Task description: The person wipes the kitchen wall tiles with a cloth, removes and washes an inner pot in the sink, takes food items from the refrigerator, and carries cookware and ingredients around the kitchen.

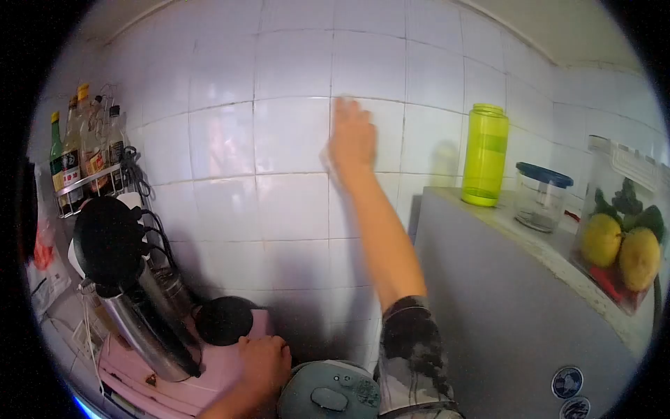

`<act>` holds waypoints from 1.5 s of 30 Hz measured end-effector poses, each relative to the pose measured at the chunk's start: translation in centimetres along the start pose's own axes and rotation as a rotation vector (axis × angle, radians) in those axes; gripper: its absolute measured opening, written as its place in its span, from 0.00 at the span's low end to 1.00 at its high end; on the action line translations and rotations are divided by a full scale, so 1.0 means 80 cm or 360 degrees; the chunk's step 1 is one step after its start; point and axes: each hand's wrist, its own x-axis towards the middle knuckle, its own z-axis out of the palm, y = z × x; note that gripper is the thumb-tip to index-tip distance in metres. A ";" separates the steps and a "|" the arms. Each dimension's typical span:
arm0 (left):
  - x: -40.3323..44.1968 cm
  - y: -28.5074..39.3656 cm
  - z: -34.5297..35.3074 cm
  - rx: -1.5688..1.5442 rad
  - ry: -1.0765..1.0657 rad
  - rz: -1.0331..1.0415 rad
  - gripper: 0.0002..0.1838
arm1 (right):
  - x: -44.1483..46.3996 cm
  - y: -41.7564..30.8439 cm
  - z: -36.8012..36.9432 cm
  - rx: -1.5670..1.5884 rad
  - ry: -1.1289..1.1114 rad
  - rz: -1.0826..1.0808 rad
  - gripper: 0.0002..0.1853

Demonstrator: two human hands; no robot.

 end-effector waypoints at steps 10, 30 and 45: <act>-0.003 0.007 -0.009 -0.0095 0.0086 0.0130 0.07 | -0.099 0.042 -0.016 0.0161 -0.0001 0.0742 0.28; -0.002 0.005 0.002 -0.0064 0.0222 0.0226 0.08 | -0.124 -0.030 0.018 0.0448 0.0248 0.0199 0.27; 0.001 -0.004 -0.007 -0.0116 0.0011 0.0064 0.07 | -0.267 0.031 0.017 0.0314 -0.0001 -0.0262 0.29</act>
